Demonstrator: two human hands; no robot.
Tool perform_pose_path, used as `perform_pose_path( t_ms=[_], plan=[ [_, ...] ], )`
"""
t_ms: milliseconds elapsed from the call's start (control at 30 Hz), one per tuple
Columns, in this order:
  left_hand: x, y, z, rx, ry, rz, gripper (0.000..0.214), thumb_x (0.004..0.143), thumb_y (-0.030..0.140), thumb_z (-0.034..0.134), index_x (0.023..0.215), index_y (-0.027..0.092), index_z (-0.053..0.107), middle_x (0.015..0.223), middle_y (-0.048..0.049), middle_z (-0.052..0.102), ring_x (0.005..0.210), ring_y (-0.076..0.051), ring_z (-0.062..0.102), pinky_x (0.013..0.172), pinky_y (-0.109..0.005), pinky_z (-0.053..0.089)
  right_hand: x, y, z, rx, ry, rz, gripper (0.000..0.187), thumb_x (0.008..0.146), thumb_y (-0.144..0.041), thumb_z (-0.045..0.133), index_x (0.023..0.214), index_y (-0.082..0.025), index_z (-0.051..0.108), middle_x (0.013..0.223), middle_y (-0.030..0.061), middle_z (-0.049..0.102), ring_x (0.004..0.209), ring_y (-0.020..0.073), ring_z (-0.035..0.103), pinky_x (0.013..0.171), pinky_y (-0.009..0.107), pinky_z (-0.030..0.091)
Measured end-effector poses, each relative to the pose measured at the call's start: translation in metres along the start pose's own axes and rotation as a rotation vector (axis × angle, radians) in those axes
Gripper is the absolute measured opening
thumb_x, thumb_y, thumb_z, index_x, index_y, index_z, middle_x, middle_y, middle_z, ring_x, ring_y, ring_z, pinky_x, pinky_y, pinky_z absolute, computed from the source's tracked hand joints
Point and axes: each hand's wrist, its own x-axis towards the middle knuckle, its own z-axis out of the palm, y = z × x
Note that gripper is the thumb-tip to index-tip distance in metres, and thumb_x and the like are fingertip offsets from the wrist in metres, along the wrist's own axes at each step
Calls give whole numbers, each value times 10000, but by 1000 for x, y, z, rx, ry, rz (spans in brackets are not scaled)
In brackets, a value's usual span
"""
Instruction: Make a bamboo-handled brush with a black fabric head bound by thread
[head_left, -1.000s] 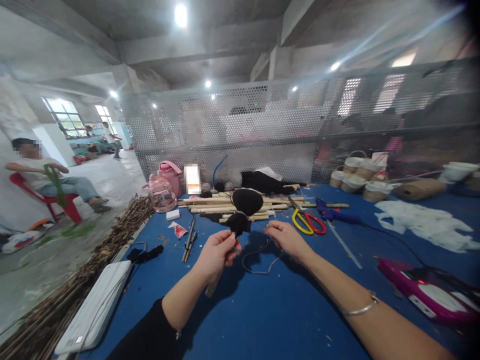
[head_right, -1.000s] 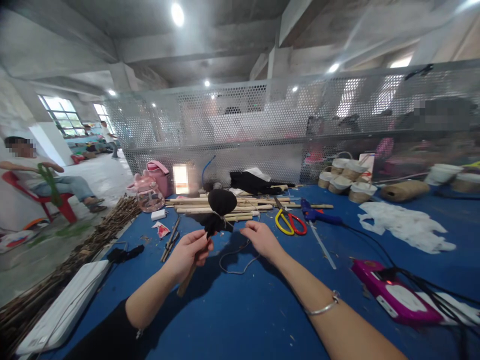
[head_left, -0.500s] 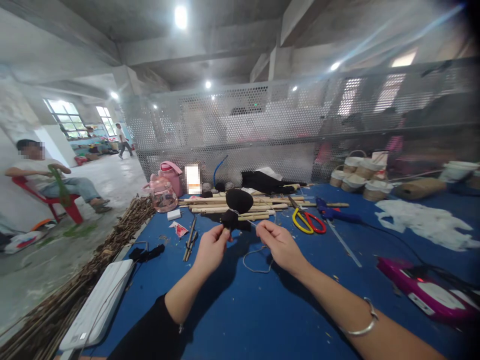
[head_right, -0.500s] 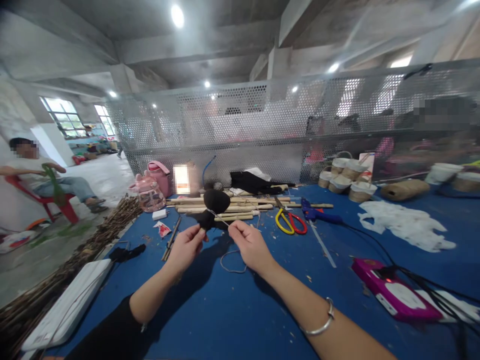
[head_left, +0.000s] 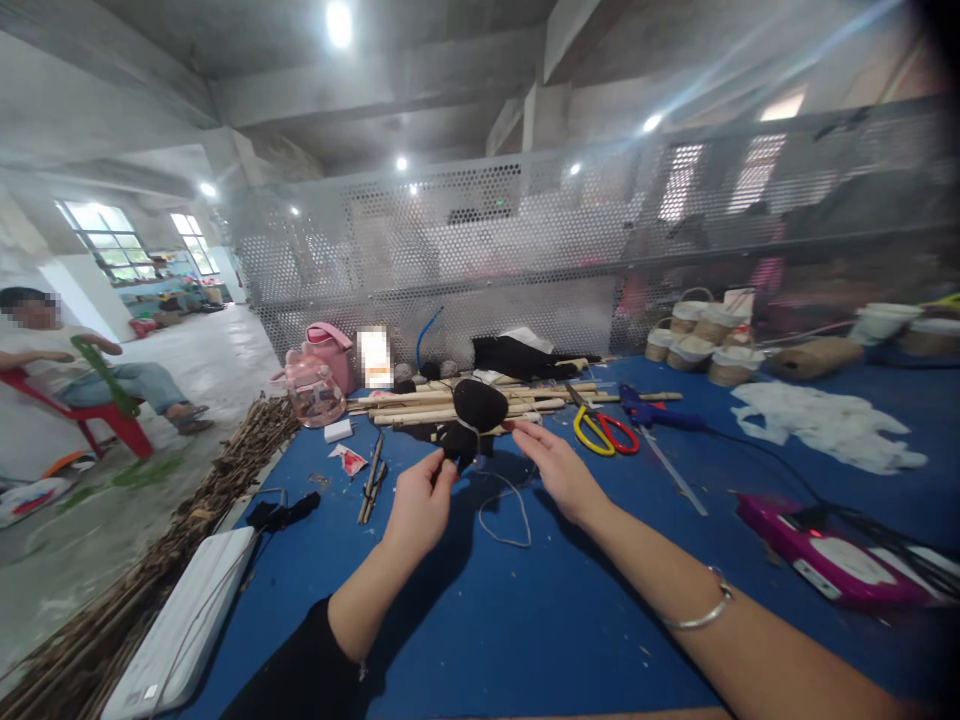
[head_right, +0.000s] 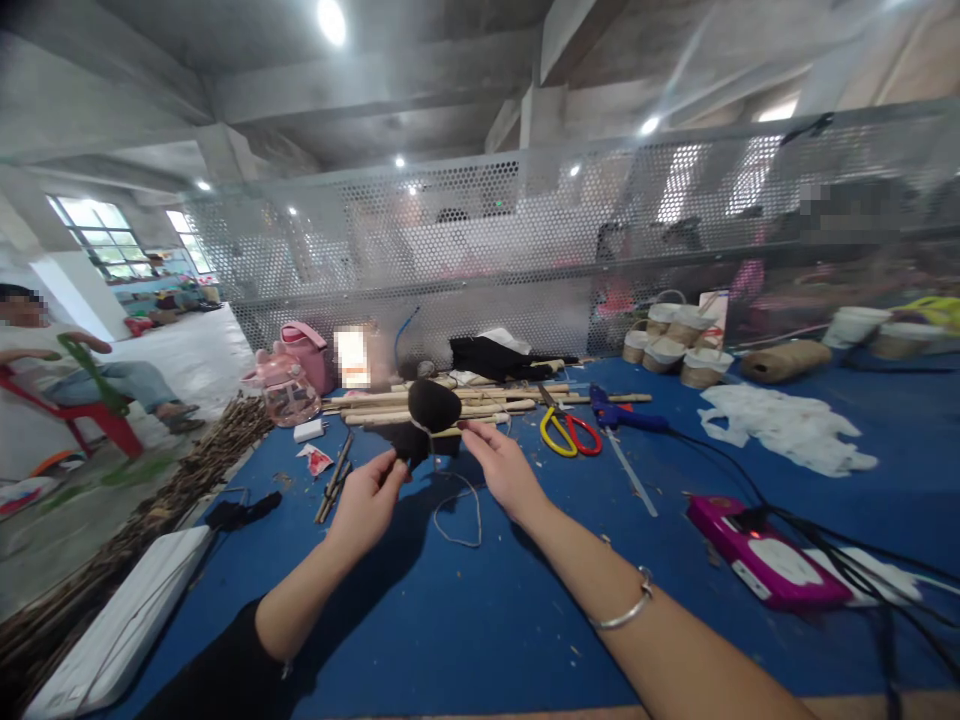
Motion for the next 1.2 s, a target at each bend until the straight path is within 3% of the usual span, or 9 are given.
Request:
perform_pose_path(
  t_ms=[167, 267, 467, 600, 667, 733, 867, 1033, 1200],
  plan=[
    [-12, 4, 13, 82, -33, 103, 288, 860, 282, 442, 1013, 134, 637, 813, -73, 659, 745, -173, 572, 676, -255, 401, -12, 3, 20, 170, -133, 76, 354, 649, -448, 678, 833, -148, 633, 785, 36, 654, 747, 177, 573, 711, 285, 426],
    [-11, 1, 13, 134, -18, 106, 311, 863, 271, 439, 1060, 121, 627, 896, -103, 677, 806, -189, 599, 726, -276, 424, -13, 5, 21, 102, -73, 126, 358, 668, -498, 648, 698, -147, 582, 554, -22, 523, 490, 100, 418, 490, 238, 328],
    [-4, -5, 4, 149, 91, 89, 301, 859, 264, 454, 1061, 124, 629, 956, -111, 693, 845, -198, 629, 755, -283, 451, -14, -4, 16, 129, -141, 147, 297, 769, -473, 512, 695, -193, 447, 562, -47, 443, 441, 79, 338, 425, 209, 268],
    [-3, -6, 1, 218, 113, 118, 334, 866, 263, 449, 1134, 131, 597, 1014, -120, 680, 904, -211, 624, 804, -305, 451, -12, -4, 8, -233, 252, -254, 321, 732, -409, 588, 950, -183, 518, 914, 72, 575, 828, 201, 552, 718, 346, 461],
    [-5, -3, 1, 287, 86, 137, 339, 873, 266, 434, 1143, 134, 590, 1014, -123, 673, 902, -217, 621, 798, -312, 452, -10, -4, 2, -437, 387, -525, 514, 707, -391, 650, 1155, -195, 494, 1219, 130, 487, 1131, 275, 461, 926, 448, 393],
    [-9, 1, 3, 361, 30, 158, 338, 879, 261, 416, 1148, 145, 583, 974, -112, 672, 860, -213, 622, 765, -308, 454, -8, -4, -4, -572, 374, -688, 531, 731, -382, 656, 1216, -228, 506, 1342, 126, 400, 1245, 297, 370, 995, 491, 336],
    [-17, 9, 7, 458, -77, 175, 355, 891, 255, 382, 1192, 172, 551, 964, -96, 664, 854, -202, 619, 739, -287, 446, -7, -6, -9, -597, 367, -800, 331, 760, -326, 661, 1083, -256, 637, 1213, 91, 530, 1105, 260, 502, 937, 458, 410],
    [-17, 3, 9, 529, -149, 144, 361, 890, 252, 374, 1202, 196, 547, 963, -95, 662, 841, -214, 624, 701, -289, 432, -6, -7, -9, -488, 319, -743, 103, 804, -259, 608, 803, -209, 699, 920, 70, 643, 891, 202, 594, 823, 356, 472],
    [-10, -1, 7, 398, -148, 87, 307, 883, 254, 391, 1091, 193, 608, 942, -87, 687, 821, -203, 629, 689, -274, 421, 9, 3, -26, -353, 389, -324, 298, 834, -438, 515, 719, -174, 592, 673, 45, 610, 661, 191, 586, 676, 337, 480]
  ],
)
